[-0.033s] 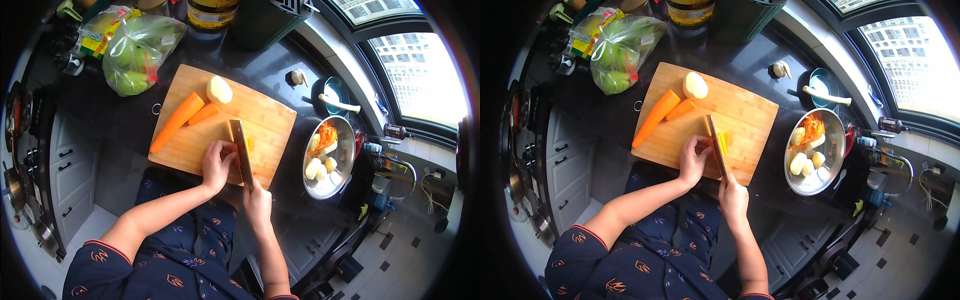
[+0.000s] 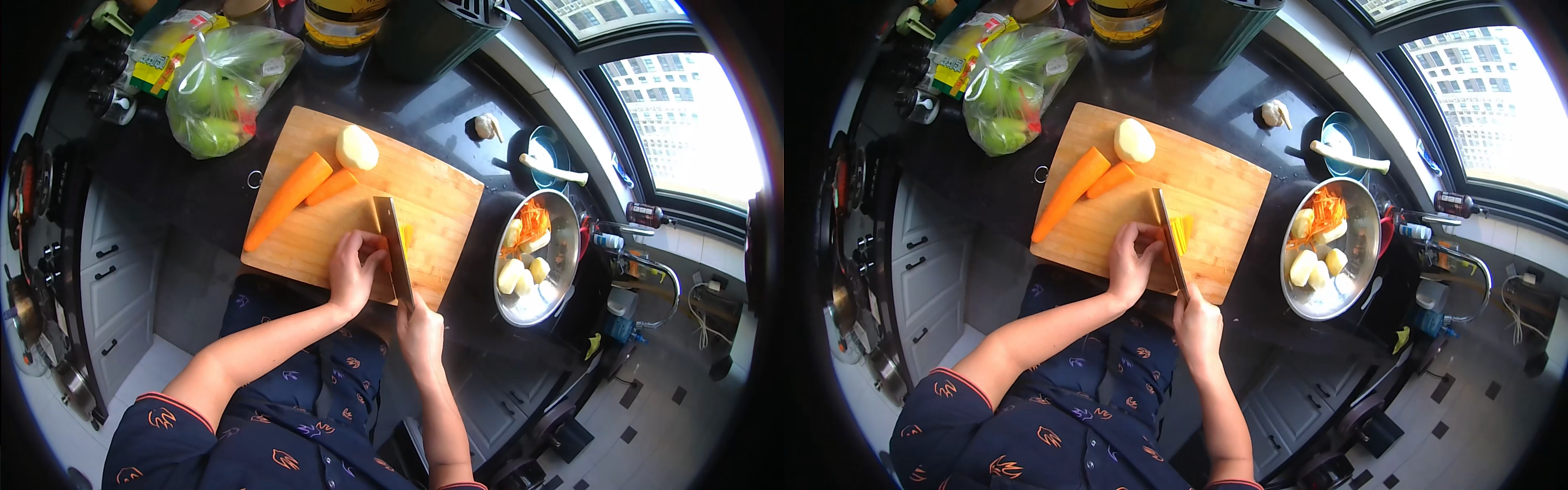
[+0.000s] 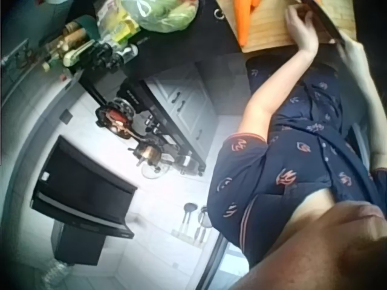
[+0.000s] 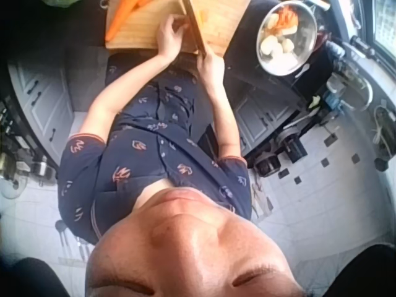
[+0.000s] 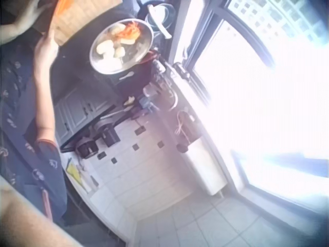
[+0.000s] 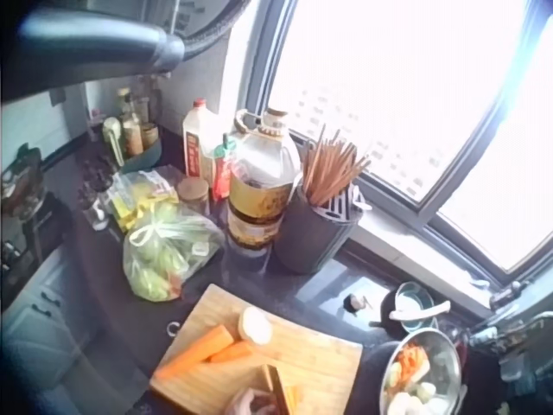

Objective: The person slices a carrot into thin strips on a wooden cutting board using a large knife. The person holds the carrot with their left hand and uses the knife in their right hand to cut the vegetable into uniform julienne pieces. A metal bowl containing peeled potatoes and previously cut carrots is visible nearby.

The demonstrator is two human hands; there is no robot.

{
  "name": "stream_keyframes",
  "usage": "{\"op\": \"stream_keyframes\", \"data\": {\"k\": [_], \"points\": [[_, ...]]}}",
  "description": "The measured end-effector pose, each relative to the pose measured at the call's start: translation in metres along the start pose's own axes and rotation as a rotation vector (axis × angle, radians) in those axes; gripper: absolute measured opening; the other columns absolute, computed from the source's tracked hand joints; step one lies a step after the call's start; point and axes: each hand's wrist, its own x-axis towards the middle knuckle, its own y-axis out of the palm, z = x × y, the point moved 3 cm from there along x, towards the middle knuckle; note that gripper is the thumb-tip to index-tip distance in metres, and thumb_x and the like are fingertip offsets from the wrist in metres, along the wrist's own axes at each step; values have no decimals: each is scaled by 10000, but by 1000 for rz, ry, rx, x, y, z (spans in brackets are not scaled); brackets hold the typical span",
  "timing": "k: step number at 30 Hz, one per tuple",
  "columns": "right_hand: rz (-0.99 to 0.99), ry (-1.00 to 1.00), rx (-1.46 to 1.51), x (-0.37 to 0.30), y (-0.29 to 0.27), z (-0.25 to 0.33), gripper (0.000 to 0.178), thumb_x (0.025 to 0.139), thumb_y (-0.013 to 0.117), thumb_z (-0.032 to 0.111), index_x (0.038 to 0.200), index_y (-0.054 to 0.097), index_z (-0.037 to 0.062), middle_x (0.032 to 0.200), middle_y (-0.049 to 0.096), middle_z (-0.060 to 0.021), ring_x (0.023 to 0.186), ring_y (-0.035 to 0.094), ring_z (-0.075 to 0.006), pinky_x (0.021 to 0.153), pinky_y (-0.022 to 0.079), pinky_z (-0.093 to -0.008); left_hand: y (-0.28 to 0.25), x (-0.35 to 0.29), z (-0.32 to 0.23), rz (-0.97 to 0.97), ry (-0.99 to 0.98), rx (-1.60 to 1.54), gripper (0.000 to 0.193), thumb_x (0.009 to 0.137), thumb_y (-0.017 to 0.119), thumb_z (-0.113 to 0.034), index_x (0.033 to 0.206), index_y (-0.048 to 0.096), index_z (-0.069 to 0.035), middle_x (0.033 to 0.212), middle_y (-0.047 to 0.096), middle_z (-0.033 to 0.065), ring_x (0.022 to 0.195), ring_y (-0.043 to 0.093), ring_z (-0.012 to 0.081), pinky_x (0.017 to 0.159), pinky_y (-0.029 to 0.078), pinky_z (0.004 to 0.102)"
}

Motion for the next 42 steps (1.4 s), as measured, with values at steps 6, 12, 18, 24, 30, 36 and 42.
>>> {"op": "stream_keyframes", "data": {"k": [6, 12, 18, 24, 30, 36, 42], "points": [[1, 67, 88, -10, -18, 8, 141, 955, 663, 100, 1059, 701, 13, 748, 645, -270, 708, 685, -431, 621, 549, -416, 1, 0, 6, 25, -32, 64, 150, 909, 732, -15, 1002, 615, -21, 958, 627, 90, 839, 673, 197, 771, 548, 313], [7, 50, 77, -21, -29, 10, 130, 956, 668, 100, 1052, 700, 19, 712, 628, -256, 682, 681, -422, 603, 540, -415, 3, 0, 17, 37, 8, 24, 163, 951, 723, -55, 1055, 606, -13, 998, 613, 80, 850, 665, 154, 767, 554, 280], [-6, -13, -23, -28, -24, 2, 249, 934, 696, 98, 1180, 702, 60, 683, 658, -199, 616, 687, -363, 584, 546, -440, 3, 0, 13, 20, 37, 94, 152, 940, 715, -6, 1050, 609, -6, 987, 625, 84, 804, 669, 149, 718, 562, 266], [2, 49, -20, -25, -33, 7, 143, 958, 660, 111, 1066, 711, 31, 734, 646, -261, 690, 680, -432, 621, 543, -454, 5, -1, 4, 23, -19, 41, 159, 940, 721, -9, 1061, 618, -8, 988, 623, 79, 799, 666, 135, 695, 580, 261], [21, -31, -109, -23, -35, 0, 210, 936, 686, 102, 1129, 708, 25, 699, 671, -229, 645, 698, -386, 602, 567, -454, 5, -1, 5, 33, -29, 43, 169, 947, 724, -38, 1083, 626, -18, 985, 609, 71, 815, 664, 131, 703, 588, 254], [51, -22, -92, -20, -43, 1, 150, 942, 671, 117, 1067, 708, 42, 686, 660, -236, 643, 689, -405, 607, 564, -477, 5, -1, 0, 39, -44, 17, 165, 954, 720, -52, 1088, 628, -20, 989, 608, 71, 836, 671, 139, 713, 588, 258], [85, -19, -64, -17, -48, -3, 80, 945, 658, 119, 966, 676, 44, 682, 643, -250, 648, 671, -436, 610, 551, -506, 4, -1, 1, 35, -34, 12, 166, 953, 721, -56, 1083, 625, -17, 995, 611, 78, 841, 676, 150, 725, 588, 266]]}}
